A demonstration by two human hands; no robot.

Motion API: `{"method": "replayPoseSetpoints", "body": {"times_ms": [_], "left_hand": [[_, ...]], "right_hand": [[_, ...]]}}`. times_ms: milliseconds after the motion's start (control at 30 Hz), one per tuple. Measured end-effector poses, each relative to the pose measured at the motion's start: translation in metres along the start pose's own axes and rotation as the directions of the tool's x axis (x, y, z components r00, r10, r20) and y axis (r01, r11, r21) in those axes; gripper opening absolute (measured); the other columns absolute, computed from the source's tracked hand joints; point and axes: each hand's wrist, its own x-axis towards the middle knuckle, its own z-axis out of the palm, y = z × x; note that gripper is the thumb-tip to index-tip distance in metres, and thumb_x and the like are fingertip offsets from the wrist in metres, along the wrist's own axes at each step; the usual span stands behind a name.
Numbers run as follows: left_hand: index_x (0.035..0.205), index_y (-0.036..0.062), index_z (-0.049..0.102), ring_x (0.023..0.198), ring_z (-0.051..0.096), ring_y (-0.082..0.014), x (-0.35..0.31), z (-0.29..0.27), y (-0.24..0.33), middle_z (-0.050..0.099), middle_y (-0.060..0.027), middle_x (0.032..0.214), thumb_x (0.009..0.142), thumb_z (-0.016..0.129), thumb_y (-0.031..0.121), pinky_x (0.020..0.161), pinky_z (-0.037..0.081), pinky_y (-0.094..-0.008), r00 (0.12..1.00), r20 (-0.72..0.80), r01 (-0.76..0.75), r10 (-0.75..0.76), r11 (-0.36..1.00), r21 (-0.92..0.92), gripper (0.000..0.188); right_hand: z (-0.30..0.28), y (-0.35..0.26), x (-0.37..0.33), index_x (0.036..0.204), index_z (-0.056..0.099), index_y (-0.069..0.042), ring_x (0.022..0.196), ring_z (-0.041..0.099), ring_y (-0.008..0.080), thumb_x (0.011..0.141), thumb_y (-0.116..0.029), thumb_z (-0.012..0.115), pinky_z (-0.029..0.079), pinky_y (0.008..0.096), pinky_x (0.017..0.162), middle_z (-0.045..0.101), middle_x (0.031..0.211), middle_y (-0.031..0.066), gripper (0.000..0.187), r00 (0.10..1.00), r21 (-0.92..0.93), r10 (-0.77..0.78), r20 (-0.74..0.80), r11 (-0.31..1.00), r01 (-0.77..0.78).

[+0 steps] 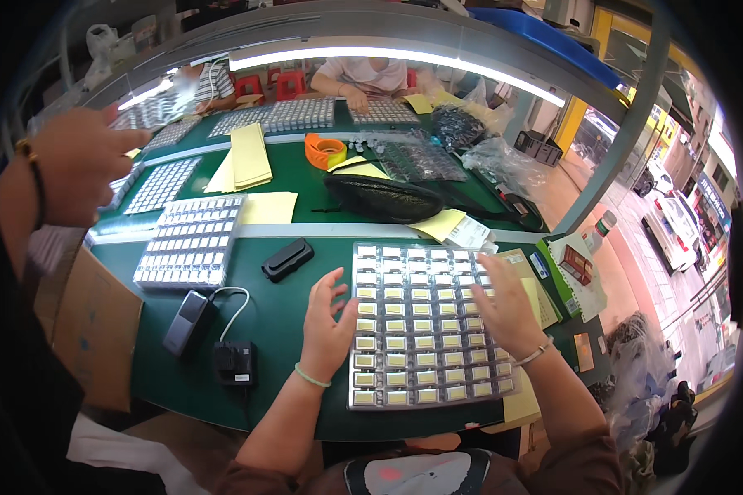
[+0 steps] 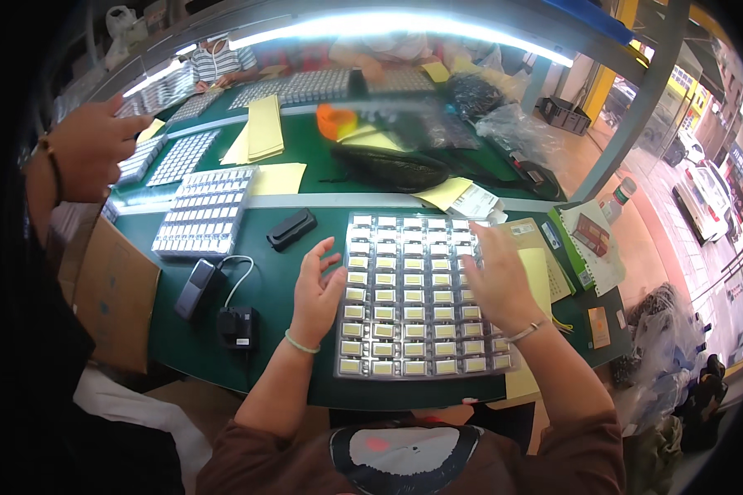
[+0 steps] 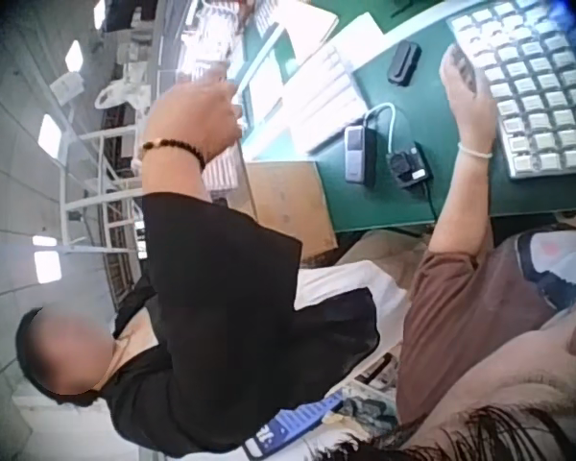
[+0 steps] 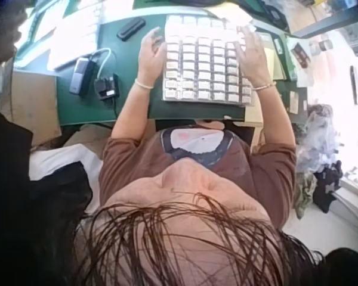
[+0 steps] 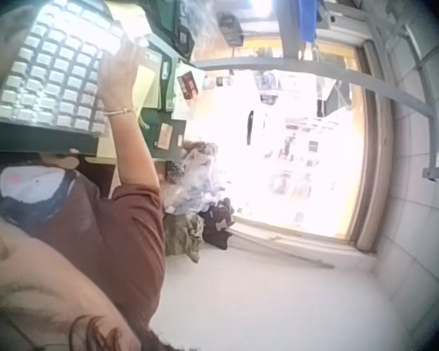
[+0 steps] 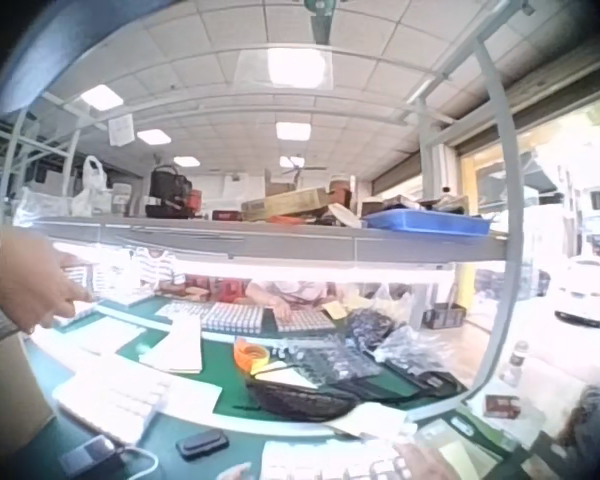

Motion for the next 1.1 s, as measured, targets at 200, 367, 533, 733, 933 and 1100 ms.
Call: {"method": "replayPoseSetpoints", "body": {"times_ms": [200, 367, 533, 733, 933, 1100], "left_hand": [[0.158, -0.0019, 0.038, 0.144, 0.045, -0.0242, 0.019, 0.005, -0.03, 0.048, -0.0151, 0.157, 0.111, 0.048, 0.035, 0.121, 0.033, -0.0374, 0.959, 0.134, 0.277, -0.251, 0.933, -0.231, 0.06], [0.156, 0.0022, 0.045, 0.14, 0.05, -0.0191, 0.072, 0.019, -0.035, 0.053, -0.0091, 0.153, 0.111, 0.05, 0.04, 0.118, 0.037, -0.0337, 0.926, 0.214, 0.376, -0.312, 0.824, -0.424, 0.059], [0.148, 0.0027, 0.052, 0.125, 0.062, -0.0182, 0.107, 0.017, -0.075, 0.065, -0.009, 0.136, 0.111, 0.049, 0.036, 0.11, 0.047, -0.0329, 0.888, 0.346, 0.458, -0.304, 0.658, -0.598, 0.05], [0.135, 0.0041, 0.06, 0.118, 0.064, -0.0193, 0.092, 0.015, -0.099, 0.067, -0.0081, 0.125, 0.107, 0.054, 0.035, 0.104, 0.051, -0.0345, 0.949, 0.186, 0.314, -0.254, 0.766, -0.561, 0.042], [0.137, 0.0078, 0.058, 0.113, 0.067, -0.0201, 0.052, 0.002, -0.11, 0.066, -0.0083, 0.126, 0.108, 0.053, 0.035, 0.101, 0.054, -0.0351, 0.997, -0.048, 0.035, -0.059, 0.914, -0.405, 0.041], [0.145, 0.0048, 0.046, 0.113, 0.061, -0.0183, -0.002, -0.006, -0.033, 0.059, -0.0089, 0.123, 0.107, 0.056, 0.045, 0.102, 0.05, -0.033, 0.939, -0.174, 0.168, -0.296, 0.838, -0.519, 0.056]], "right_hand": [[-0.013, 0.014, -0.126, 0.157, 0.029, 0.011, 0.138, 0.051, 0.0285, 0.108, -0.02, 0.055, 0.038, 0.0386, 0.117, 0.053, 0.147, 0.0222, 0.063, 0.859, 0.48, 0.499, 0.112, 0.73, -0.487], [0.001, -0.003, -0.181, 0.159, 0.027, 0.01, 0.142, 0.045, 0.0233, 0.113, -0.025, 0.044, 0.034, 0.0355, 0.12, 0.045, 0.155, 0.0169, 0.061, 0.81, 0.635, 0.57, 0.137, 0.577, -0.513], [0.005, -0.016, -0.192, 0.158, 0.026, 0.013, 0.146, 0.043, 0.0284, 0.113, -0.03, 0.044, 0.031, 0.0375, 0.122, 0.043, 0.157, 0.0254, 0.064, 0.816, 0.696, 0.565, 0.124, 0.536, -0.478], [0.0, -0.029, -0.186, 0.158, 0.029, 0.009, 0.146, 0.039, 0.0266, 0.115, -0.036, 0.037, 0.028, 0.0351, 0.123, 0.041, 0.157, 0.0209, 0.063, 0.809, 0.721, 0.575, 0.123, 0.508, -0.471], [0.013, -0.015, -0.164, 0.151, 0.037, 0.007, 0.137, 0.045, 0.024, 0.115, -0.037, 0.039, 0.032, 0.0348, 0.119, 0.046, 0.149, 0.0199, 0.056, 0.759, 0.726, 0.648, 0.062, 0.492, -0.48], [0.031, 0.016, -0.134, 0.145, 0.04, 0.009, 0.129, 0.054, 0.028, 0.112, -0.042, 0.046, 0.04, 0.0361, 0.112, 0.053, 0.14, 0.0253, 0.061, 0.728, 0.734, 0.686, 0.009, 0.49, -0.471]]}}
